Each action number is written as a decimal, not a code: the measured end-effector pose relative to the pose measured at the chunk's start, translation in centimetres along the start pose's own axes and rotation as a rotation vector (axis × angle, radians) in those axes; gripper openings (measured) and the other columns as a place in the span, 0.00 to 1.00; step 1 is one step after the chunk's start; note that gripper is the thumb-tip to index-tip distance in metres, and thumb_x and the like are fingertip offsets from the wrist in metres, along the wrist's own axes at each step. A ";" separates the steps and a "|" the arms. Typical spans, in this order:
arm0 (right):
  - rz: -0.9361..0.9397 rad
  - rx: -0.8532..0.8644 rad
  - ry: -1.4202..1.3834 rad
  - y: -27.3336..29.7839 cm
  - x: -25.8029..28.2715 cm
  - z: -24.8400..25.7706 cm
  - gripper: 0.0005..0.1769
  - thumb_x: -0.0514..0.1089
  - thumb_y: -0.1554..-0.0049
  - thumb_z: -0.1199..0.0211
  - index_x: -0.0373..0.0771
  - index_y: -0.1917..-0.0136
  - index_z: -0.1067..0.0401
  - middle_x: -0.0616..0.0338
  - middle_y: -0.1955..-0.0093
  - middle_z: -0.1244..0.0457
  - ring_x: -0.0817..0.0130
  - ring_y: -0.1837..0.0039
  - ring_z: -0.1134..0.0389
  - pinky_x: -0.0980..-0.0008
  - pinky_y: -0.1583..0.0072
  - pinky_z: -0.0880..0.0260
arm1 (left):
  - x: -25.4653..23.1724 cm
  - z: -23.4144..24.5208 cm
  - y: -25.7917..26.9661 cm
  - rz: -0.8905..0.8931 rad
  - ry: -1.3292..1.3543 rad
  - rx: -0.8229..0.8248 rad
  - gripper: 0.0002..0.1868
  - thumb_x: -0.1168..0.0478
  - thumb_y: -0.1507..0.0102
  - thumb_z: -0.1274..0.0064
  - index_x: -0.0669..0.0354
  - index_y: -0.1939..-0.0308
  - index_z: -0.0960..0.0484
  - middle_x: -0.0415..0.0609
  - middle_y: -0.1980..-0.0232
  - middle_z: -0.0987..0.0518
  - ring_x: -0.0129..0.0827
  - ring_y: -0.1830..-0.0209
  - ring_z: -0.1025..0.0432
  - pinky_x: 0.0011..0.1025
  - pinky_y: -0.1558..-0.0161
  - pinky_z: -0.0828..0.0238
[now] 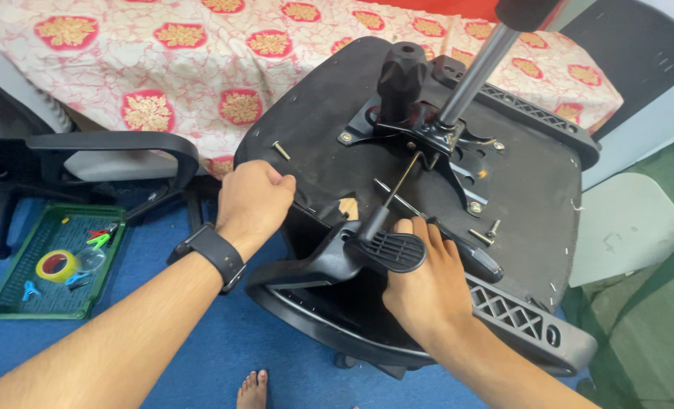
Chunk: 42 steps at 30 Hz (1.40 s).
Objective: The person uses a screwdriver to remove screws from the underside of an office chair seat. They loosen and remove multiple screws, then detach the armrest from the chair base.
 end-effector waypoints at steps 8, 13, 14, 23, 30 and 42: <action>-0.013 -0.013 -0.001 0.1 0.0 0.2 0.18 0.29 0.59 0.39 0.35 0.54 0.38 0.48 0.51 0.38 0.48 0.45 0.36 0.51 0.45 0.37 | -0.1 0.9 -4.3 -0.304 0.040 -0.153 0.29 0.62 0.46 0.35 0.69 0.43 0.24 0.60 0.45 0.25 0.49 0.47 0.26 0.41 0.44 0.31; -0.028 0.030 0.000 0.1 -0.2 -0.1 0.18 0.29 0.58 0.39 0.35 0.53 0.38 0.48 0.51 0.38 0.49 0.45 0.36 0.51 0.44 0.37 | -1.4 -0.2 -5.4 -0.295 -0.146 -0.089 0.22 0.58 0.42 0.32 0.65 0.49 0.19 0.62 0.44 0.26 0.55 0.44 0.29 0.45 0.46 0.33; -0.036 0.056 0.003 0.1 -0.4 -0.3 0.18 0.29 0.58 0.40 0.35 0.53 0.38 0.49 0.52 0.38 0.50 0.45 0.36 0.52 0.44 0.37 | -1.5 -0.3 -5.4 -0.265 -0.147 -0.076 0.19 0.58 0.42 0.33 0.63 0.51 0.18 0.61 0.44 0.26 0.54 0.44 0.29 0.45 0.45 0.32; -0.010 0.058 0.014 0.0 -0.4 -0.3 0.20 0.30 0.58 0.39 0.33 0.51 0.38 0.46 0.51 0.39 0.48 0.45 0.36 0.51 0.45 0.36 | -3.7 -0.1 -3.5 -0.266 0.133 -0.052 0.09 0.68 0.43 0.37 0.63 0.61 0.21 0.52 0.66 0.18 0.42 0.64 0.21 0.38 0.60 0.27; 0.022 0.019 -0.007 0.3 -0.6 0.0 0.19 0.31 0.57 0.38 0.32 0.52 0.38 0.47 0.51 0.38 0.48 0.45 0.36 0.51 0.46 0.36 | -5.5 -3.0 -0.2 -0.242 0.401 0.158 0.09 0.64 0.43 0.35 0.65 0.63 0.18 0.48 0.71 0.16 0.27 0.72 0.21 0.27 0.66 0.24; 0.050 0.037 -0.007 0.5 -0.7 0.3 0.22 0.31 0.58 0.37 0.34 0.50 0.37 0.47 0.51 0.38 0.49 0.44 0.35 0.51 0.46 0.35 | -4.2 -4.1 0.8 -0.224 0.383 0.177 0.10 0.67 0.42 0.38 0.62 0.57 0.16 0.44 0.64 0.15 0.24 0.65 0.20 0.24 0.57 0.23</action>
Point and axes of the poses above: each hand's wrist, its own y-axis away from the middle knuckle, its own z-axis out of the back of the hand, x = y × z, the point moved 10 cm from there along -y, towards the middle knuckle
